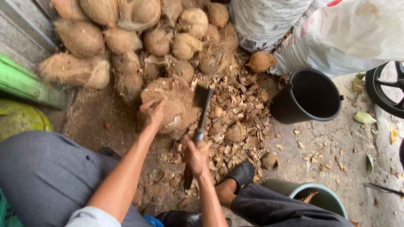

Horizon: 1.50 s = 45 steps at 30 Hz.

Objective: The person sits on the ground and uses a machete to peel the husk off a coconut. They repeatedly strike the coconut against a wooden stump to remove the outer layer, rotating the coconut to expose new areas for peeling.

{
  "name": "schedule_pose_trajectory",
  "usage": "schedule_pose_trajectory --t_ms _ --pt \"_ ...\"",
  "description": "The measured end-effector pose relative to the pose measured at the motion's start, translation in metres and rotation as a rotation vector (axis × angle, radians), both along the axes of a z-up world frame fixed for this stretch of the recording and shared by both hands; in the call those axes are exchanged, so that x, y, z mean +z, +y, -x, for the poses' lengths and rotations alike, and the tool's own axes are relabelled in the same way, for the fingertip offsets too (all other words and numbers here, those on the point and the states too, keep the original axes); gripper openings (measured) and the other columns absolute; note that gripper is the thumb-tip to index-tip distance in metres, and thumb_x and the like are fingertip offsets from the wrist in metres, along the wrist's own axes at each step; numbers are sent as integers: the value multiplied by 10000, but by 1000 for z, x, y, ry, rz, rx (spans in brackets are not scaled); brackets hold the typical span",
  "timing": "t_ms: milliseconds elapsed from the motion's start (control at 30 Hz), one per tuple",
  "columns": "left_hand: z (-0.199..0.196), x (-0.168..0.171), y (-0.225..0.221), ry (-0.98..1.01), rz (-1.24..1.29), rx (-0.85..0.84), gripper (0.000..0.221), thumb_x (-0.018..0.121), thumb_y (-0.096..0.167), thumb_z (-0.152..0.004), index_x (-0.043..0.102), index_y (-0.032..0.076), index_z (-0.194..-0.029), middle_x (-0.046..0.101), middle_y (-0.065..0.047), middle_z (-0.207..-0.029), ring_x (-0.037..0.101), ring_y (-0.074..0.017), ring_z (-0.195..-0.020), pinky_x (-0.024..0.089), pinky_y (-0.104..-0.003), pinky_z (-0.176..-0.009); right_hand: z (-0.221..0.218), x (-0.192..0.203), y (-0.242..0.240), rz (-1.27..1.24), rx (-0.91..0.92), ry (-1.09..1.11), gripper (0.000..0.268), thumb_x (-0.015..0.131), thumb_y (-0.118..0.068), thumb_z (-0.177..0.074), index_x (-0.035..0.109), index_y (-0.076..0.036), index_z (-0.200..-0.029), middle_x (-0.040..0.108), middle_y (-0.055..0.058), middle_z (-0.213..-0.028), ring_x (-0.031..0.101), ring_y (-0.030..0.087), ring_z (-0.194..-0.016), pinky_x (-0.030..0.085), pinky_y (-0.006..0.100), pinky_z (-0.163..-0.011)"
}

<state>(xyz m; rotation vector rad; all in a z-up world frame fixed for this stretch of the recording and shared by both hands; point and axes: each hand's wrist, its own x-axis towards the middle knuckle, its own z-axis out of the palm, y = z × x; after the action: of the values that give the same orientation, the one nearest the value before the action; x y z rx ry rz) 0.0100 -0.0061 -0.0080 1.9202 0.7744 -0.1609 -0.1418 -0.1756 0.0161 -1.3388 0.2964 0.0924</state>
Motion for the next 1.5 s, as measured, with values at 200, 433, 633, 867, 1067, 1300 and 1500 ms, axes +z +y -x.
schedule_pose_trajectory --t_ms 200,433,633,867,1067,1300,1500 --pt "1 51 -14 133 76 18 363 690 503 -902 723 154 -995 679 -35 -716 525 -141 -511 423 -329 -463 -1 5 11 135 -3 51 301 646 -237 -984 562 -135 -714 534 -15 -543 441 87 -371 424 257 -321" --pt "-6 21 -25 -32 39 -10 303 746 373 -913 705 82 -841 669 -41 -702 552 -118 -512 413 -290 -442 -4 20 -3 -67 -82 -221 336 671 -211 -1025 512 -101 -751 507 -3 -573 430 95 -407 413 252 -350" --pt "-22 -2 -23 -6 -45 -107 267 729 342 -915 698 108 -790 639 -12 -627 508 -128 -478 378 -321 -447 1 3 8 138 -16 129 140 649 -229 -943 633 -163 -821 543 -24 -563 451 81 -400 411 258 -355" --pt "-39 -23 -20 -24 62 -75 337 766 291 -903 607 93 -682 573 -23 -565 507 -129 -465 407 -321 -448 -8 -4 0 -7 -147 -157 345 680 -233 -997 518 -103 -722 516 9 -556 455 116 -401 433 284 -358" --pt "-26 -2 -23 -15 -39 -99 352 720 293 -920 578 122 -647 568 -3 -530 462 -126 -426 327 -292 -384 -7 0 4 243 -2 237 332 629 -315 -986 572 -131 -716 523 -5 -527 419 101 -375 400 286 -346" --pt "-31 -4 -19 -66 -16 -128 381 742 288 -913 584 101 -620 563 -45 -561 470 -149 -445 356 -330 -402 -13 -9 -2 38 -233 -95 308 665 -286 -977 495 -126 -775 509 0 -556 435 112 -382 437 290 -350" --pt "-30 -10 -17 -108 -40 -129 390 751 357 -919 620 104 -653 628 -72 -640 551 -188 -535 472 -379 -480 -3 -32 11 114 35 323 262 627 -261 -992 541 -139 -777 508 -7 -542 406 109 -379 363 285 -339"
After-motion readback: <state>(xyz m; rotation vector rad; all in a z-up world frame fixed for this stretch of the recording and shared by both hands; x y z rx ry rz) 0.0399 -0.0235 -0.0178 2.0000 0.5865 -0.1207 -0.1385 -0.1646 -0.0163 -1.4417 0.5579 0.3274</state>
